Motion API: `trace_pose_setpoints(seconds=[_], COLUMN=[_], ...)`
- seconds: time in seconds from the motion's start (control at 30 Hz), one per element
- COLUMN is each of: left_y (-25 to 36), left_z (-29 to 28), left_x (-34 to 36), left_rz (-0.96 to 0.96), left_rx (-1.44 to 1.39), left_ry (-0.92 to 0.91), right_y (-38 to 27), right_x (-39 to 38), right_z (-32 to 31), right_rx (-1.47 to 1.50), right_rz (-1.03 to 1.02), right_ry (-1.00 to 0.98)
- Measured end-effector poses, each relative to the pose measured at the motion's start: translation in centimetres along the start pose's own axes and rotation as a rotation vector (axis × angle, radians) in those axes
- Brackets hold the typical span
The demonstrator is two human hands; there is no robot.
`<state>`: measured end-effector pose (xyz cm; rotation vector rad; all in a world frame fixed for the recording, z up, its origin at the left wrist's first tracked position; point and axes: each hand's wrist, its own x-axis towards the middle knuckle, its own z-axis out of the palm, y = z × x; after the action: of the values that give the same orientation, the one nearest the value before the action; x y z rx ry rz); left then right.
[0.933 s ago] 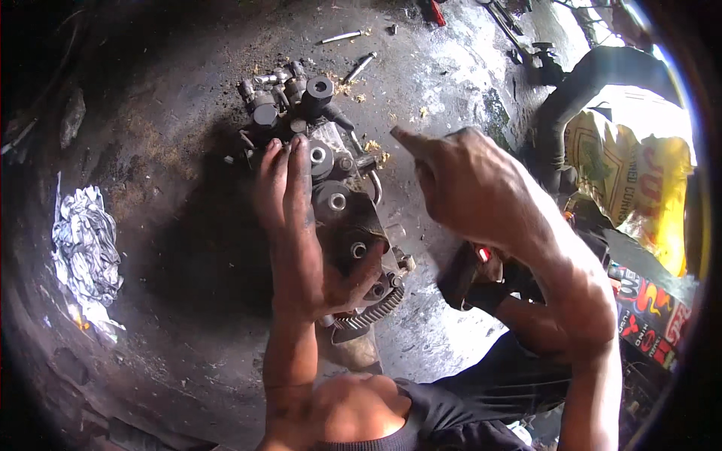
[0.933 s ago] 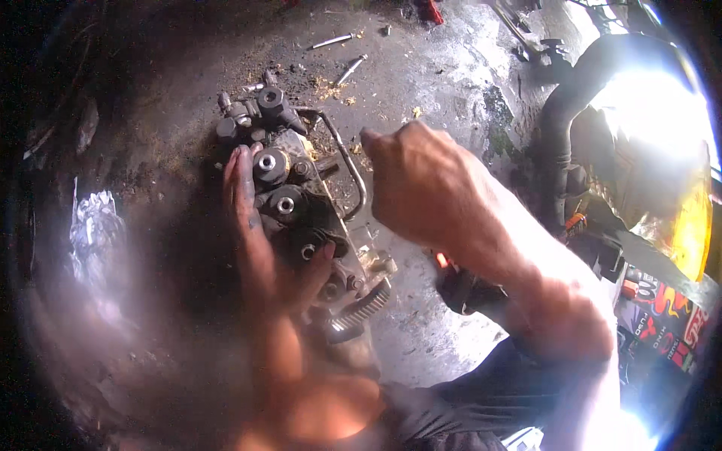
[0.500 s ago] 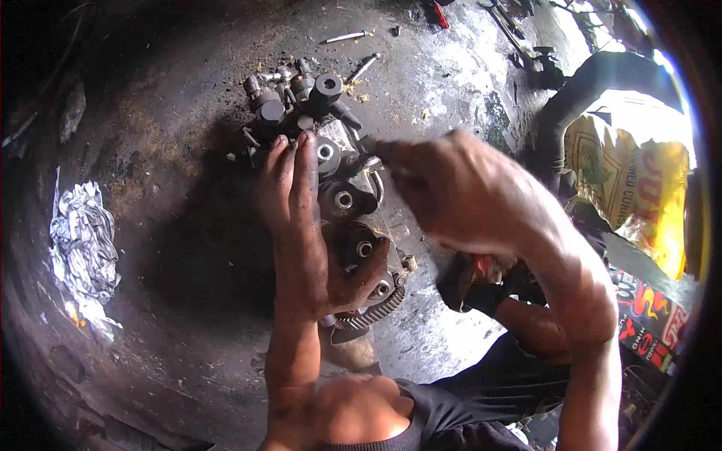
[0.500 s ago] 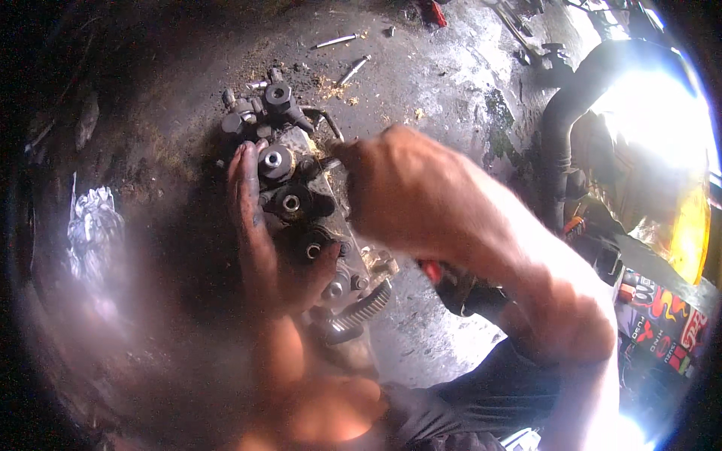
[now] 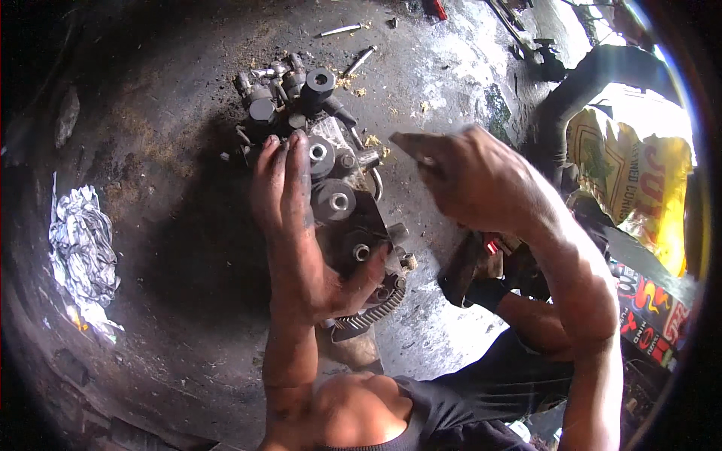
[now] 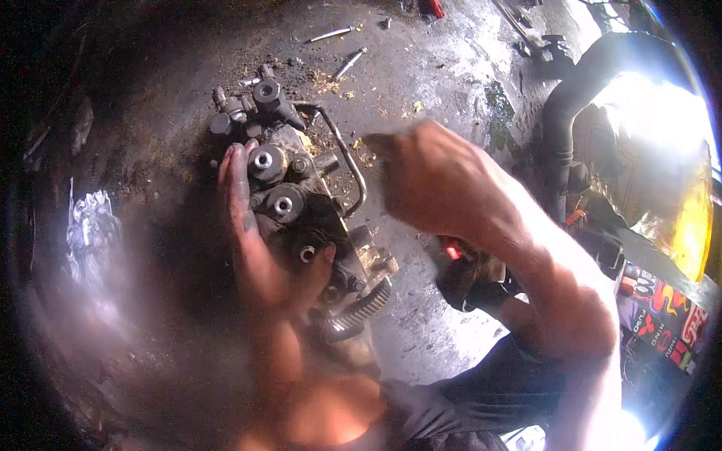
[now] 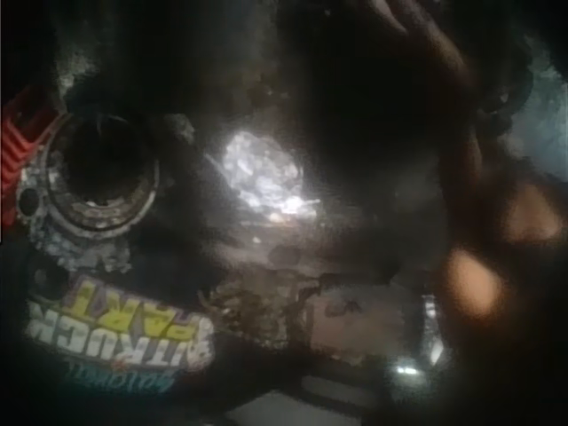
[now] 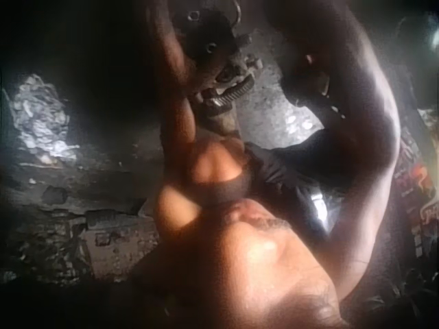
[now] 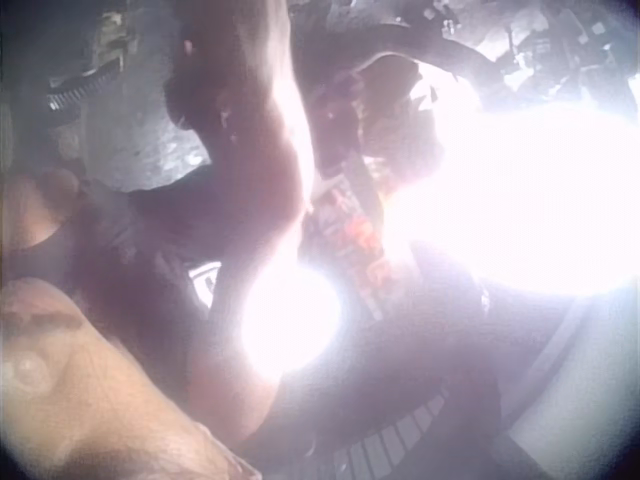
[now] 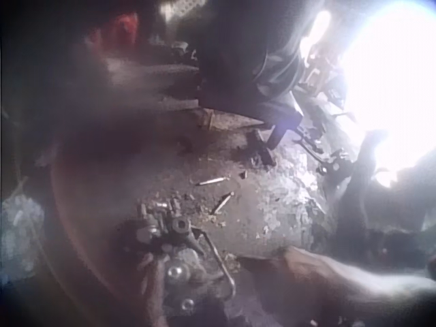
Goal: The person uses a flat-bladed tool to scrape debris and accumulated grime from the exterior surfaces and recessed areas of a disassembled engine component while it sits on a garage floor.
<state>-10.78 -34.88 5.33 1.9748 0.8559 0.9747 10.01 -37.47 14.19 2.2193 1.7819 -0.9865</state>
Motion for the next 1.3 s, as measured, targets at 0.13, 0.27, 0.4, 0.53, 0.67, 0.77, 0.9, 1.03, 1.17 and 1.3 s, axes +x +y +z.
trace_pose_setpoints(seconds=[0.13,0.27,0.4,0.53,0.67,0.77,0.9,1.03,1.17,1.3], left_y=[0.9,0.4,0.6,1.1,0.4,0.8,1.4,0.7,0.6,0.7], left_z=[-1.0,-1.0,-0.8,-1.6,-1.6,-1.6,-1.7,-2.2,-2.0,-2.0], left_x=[0.4,0.0,0.0,0.3,-0.6,-0.2,0.7,0.0,0.1,0.2], left_rz=[-0.032,-0.032,-0.090,-0.103,-0.093,-0.069,0.031,0.042,0.000,-0.001], left_rx=[-0.010,-0.011,-0.082,-0.038,0.090,0.097,0.175,0.271,0.198,0.183], left_ry=[-0.038,-0.016,-0.002,-0.028,-0.085,-0.085,-0.100,-0.113,-0.100,-0.104], right_y=[2.9,5.2,4.3,2.6,2.3,2.5,2.8,3.6,2.2,1.7], right_x=[-1.9,-0.5,0.3,-0.2,0.9,1.6,2.0,1.4,0.5,0.9], right_z=[1.3,2.5,4.2,7.4,8.6,8.7,9.0,8.0,6.2,6.3], right_rx=[0.530,0.457,0.510,0.583,0.548,0.528,0.451,0.355,0.408,0.455], right_rz=[0.015,-0.099,-0.167,-0.352,-0.458,-0.534,-0.569,-0.303,-0.564,-0.443], right_ry=[0.081,0.090,0.116,0.385,0.436,0.475,0.434,0.550,0.354,0.241])
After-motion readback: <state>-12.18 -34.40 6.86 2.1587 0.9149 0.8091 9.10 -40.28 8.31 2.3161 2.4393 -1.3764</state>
